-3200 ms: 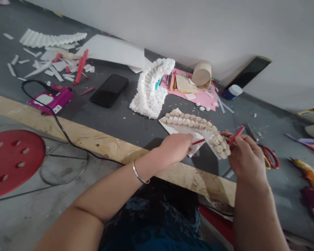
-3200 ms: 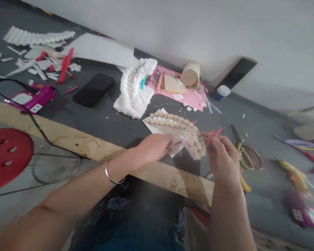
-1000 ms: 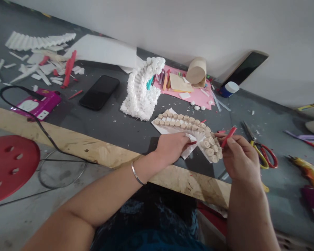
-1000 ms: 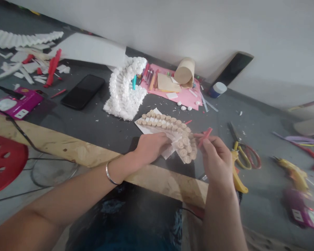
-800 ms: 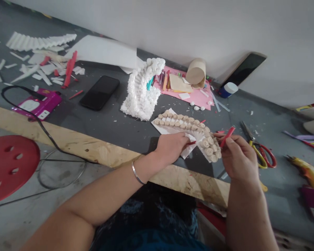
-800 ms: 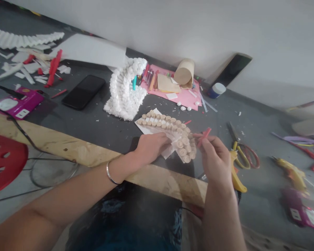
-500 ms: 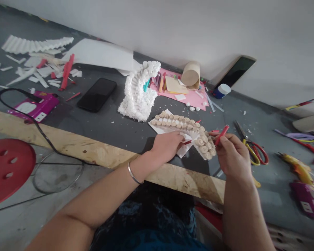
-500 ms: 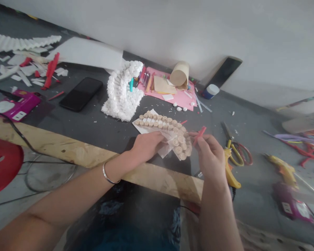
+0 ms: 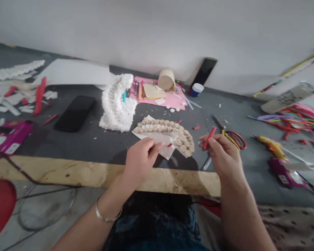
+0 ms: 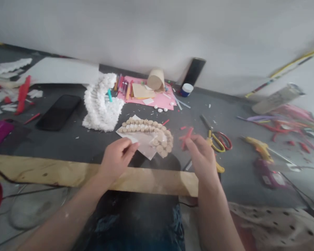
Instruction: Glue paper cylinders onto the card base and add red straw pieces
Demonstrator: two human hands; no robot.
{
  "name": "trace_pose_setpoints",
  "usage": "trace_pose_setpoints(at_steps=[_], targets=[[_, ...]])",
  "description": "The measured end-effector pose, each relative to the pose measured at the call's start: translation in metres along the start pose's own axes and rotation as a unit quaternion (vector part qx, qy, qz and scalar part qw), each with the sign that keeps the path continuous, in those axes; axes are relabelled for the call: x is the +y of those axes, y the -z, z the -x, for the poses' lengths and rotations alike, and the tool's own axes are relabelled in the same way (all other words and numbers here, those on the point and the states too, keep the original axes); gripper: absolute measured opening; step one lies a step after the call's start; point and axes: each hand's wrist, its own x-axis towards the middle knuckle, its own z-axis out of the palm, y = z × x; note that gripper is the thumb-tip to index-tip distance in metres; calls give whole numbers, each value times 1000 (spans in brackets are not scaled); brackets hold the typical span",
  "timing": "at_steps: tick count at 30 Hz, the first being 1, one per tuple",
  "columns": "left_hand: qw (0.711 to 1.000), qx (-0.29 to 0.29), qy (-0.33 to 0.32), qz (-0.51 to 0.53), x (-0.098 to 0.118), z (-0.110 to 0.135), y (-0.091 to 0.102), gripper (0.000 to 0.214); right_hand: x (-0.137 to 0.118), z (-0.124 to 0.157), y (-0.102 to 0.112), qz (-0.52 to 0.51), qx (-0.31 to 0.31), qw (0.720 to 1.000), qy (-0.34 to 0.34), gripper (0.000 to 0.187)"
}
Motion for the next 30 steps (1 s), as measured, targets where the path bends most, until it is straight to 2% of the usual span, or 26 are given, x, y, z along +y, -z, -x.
trace_pose_setpoints(at_steps=[1,3,6,9,12,14,22,24,26,28,30], targets=[[999,25,1,23,9,4,6,43,-5,5,2,4,-5,1000,-3,20],[996,40,-12,83,28,10,14,37,-17,18,4,21,-26,999,-5,19],[985,-21,-27,169,54,16,12,20,-38,39,4,54,-71,996,-7,18],[967,-97,-11,235,69,20,-5,22,-55,57,4,67,-118,991,0,16],[949,-152,25,277,73,23,-21,23,-63,67,3,91,-146,985,5,16],[940,-167,50,294,74,25,-26,19,-64,71,3,96,-154,983,5,17],[917,-171,142,331,71,35,-29,23,-61,79,1,46,-202,978,-26,7],[907,-163,167,350,68,35,-32,24,-56,79,7,44,-194,980,-20,8],[894,-162,192,371,66,35,-34,27,-48,77,17,79,-159,984,-8,17],[878,-175,213,391,66,34,-37,28,-37,72,32,153,-96,983,-7,29],[860,-192,231,412,67,33,-39,28,-23,64,48,243,-7,970,-1,30]])
